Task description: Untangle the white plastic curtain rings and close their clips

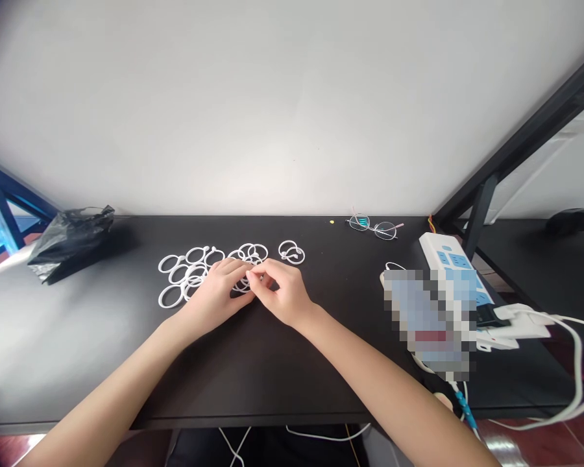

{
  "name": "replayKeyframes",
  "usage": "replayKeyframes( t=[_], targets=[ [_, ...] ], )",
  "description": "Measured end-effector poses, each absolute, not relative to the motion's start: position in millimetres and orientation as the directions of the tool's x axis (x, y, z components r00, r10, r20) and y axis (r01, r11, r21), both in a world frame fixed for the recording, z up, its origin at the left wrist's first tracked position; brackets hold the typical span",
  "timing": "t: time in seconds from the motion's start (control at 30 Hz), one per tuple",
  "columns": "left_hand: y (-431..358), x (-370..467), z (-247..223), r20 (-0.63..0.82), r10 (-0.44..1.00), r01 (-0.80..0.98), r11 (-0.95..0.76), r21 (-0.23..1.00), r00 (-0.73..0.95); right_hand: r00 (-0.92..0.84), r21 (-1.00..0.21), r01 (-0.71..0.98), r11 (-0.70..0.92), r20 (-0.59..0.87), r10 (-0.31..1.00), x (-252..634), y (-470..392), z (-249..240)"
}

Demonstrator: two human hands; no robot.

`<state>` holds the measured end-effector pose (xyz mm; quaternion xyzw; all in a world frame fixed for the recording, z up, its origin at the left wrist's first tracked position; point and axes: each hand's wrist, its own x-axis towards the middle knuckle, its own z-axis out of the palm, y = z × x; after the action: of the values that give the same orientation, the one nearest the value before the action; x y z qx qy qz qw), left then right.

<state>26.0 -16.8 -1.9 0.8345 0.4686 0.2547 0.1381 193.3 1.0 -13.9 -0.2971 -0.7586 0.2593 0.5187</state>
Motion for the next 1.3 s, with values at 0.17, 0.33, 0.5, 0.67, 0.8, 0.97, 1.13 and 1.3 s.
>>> replayKeyframes(
  t=[0.17,0.33,0.5,0.67,0.8,0.97,1.13,1.3],
  targets=[
    [-18.2,25.7,-0.6,0.277,0.822,0.719,-0.570,0.398,0.498,-0.360,-0.650,0.210,0.731,0.644,0.676,193.3,0.1,-17.5],
    [-18.9,26.0,0.9,0.249,0.816,0.739,-0.578,0.346,0.521,-0.391,-0.655,0.205,0.727,0.627,0.674,195.0,1.4,-19.3],
    [-18.6,25.2,-0.4,0.254,0.809,0.735,-0.587,0.338,0.530,-0.407,-0.658,0.208,0.724,0.615,0.676,195.0,1.7,-18.6],
    [-18.1,25.0,-2.6,0.263,0.810,0.735,-0.586,0.340,0.524,-0.413,-0.657,0.213,0.724,0.611,0.675,195.5,1.8,-18.5],
    [-18.0,25.3,-2.5,0.275,0.807,0.727,-0.591,0.351,0.523,-0.414,-0.658,0.219,0.721,0.606,0.679,196.2,1.5,-18.6],
    [-18.1,26.0,-2.0,0.301,0.798,0.710,-0.603,0.364,0.523,-0.414,-0.666,0.218,0.713,0.599,0.686,196.1,1.2,-17.6],
    [-18.1,26.5,-2.7,0.311,0.795,0.704,-0.606,0.369,0.521,-0.417,-0.672,0.223,0.706,0.588,0.693,195.8,1.3,-16.6],
    [-18.4,26.8,-3.4,0.307,0.797,0.705,-0.603,0.374,0.519,-0.406,-0.664,0.220,0.715,0.604,0.686,194.8,0.5,-16.9]
  ],
)
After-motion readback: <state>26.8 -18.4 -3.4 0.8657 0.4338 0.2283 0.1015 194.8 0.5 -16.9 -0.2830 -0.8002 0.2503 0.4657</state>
